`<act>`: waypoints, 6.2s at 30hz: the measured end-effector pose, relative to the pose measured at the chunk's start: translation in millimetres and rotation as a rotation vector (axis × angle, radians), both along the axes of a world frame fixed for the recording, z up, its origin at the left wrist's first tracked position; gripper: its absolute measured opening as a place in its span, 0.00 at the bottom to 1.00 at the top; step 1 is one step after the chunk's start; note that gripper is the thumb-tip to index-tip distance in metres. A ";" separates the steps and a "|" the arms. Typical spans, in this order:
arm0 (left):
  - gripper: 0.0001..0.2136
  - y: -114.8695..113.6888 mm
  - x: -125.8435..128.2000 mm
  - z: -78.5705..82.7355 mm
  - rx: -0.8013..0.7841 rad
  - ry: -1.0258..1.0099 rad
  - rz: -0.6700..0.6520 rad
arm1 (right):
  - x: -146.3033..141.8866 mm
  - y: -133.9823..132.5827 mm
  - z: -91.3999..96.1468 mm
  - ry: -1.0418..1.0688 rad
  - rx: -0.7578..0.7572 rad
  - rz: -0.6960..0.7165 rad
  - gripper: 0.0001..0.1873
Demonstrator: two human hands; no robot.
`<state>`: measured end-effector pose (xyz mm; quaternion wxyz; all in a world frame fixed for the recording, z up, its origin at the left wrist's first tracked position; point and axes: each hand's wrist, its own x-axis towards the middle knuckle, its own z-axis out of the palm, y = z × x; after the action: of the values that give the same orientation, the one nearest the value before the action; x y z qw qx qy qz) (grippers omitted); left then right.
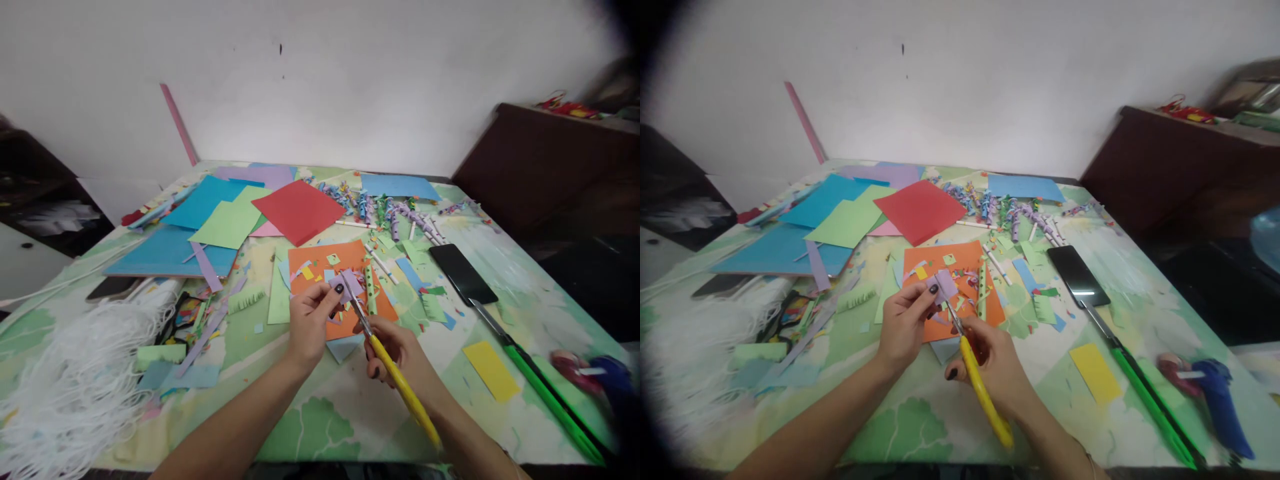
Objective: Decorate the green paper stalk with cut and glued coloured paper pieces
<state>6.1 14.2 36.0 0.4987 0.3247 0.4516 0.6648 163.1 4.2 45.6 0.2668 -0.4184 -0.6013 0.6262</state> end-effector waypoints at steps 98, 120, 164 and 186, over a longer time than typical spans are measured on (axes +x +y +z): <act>0.11 11.6 -7.1 -0.5 0.043 0.015 -0.062 | 6.8 41.5 -9.7 -0.147 0.412 -0.078 0.25; 0.12 13.8 -3.7 -4.3 -0.061 -0.193 -0.039 | 8.5 30.9 -12.2 -0.441 0.801 -0.084 0.24; 0.04 17.4 -18.1 -3.2 -0.057 0.031 -0.127 | 10.3 34.0 -22.7 -0.386 1.005 -0.138 0.20; 0.04 24.6 -34.6 0.6 -0.095 0.080 -0.279 | 16.3 40.1 -16.5 -0.377 1.017 -0.065 0.19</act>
<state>-28.5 38.9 36.6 0.5824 0.3866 0.4529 0.5534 179.5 44.3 29.1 0.3423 -0.3602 -0.8526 0.1616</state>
